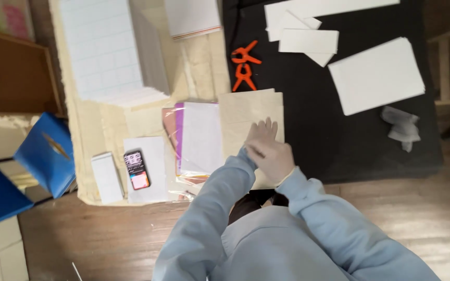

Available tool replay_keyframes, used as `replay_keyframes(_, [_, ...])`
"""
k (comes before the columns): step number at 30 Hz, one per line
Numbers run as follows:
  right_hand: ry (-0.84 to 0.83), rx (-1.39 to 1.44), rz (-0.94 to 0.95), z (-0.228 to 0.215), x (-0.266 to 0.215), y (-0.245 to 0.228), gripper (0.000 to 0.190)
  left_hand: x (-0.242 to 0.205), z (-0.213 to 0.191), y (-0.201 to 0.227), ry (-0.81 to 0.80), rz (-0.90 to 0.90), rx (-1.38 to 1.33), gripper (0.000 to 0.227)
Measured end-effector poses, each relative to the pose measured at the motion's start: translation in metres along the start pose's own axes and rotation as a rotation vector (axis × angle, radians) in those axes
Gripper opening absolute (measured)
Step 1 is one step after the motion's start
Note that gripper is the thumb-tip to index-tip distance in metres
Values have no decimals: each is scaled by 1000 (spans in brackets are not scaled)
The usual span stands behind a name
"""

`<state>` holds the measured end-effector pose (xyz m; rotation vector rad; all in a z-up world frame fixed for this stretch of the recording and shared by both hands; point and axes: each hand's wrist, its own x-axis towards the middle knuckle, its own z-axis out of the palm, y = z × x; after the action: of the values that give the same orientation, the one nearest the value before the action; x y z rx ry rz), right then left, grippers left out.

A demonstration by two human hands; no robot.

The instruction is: Organizing and preparing art prints and paper materials at a workstation.

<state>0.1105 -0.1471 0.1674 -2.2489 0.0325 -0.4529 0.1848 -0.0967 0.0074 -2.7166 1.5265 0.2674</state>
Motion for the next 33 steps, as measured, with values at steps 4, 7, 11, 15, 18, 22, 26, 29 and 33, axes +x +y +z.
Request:
replay_keyframes(4, [30,-48,44,-3,-31,23,13,5,-33,26,-348,130,-175,53])
replay_keyframes(7, [-24,17,390,-20,-50,53,14,21,-16,42,-96,341,-263,45])
replay_keyframes(11, [-123,112,373,-88,-41,76,20,45,-21,62,-61,-142,-1090,59])
replay_keyframes(15, [76,164,700,-162,-44,186,27,93,-3,97,-95,-608,-1837,72])
replay_keyframes(18, [155,-17,707,-207,-65,346,43,140,32,133,-83,-694,-1996,74])
replay_keyframes(22, [8,-151,961,-267,-13,457,65,218,57,176,-5,-830,-2002,77])
replay_keyframes(26, [-51,-409,698,-288,-7,571,86,291,75,207,111,-1064,-1753,82])
replay_keyframes(29, [-117,-450,631,-289,4,601,90,322,88,226,168,-1192,-1511,85])
replay_keyframes(33, [-117,-453,647,-270,11,611,90,338,117,243,271,-1250,-1264,90])
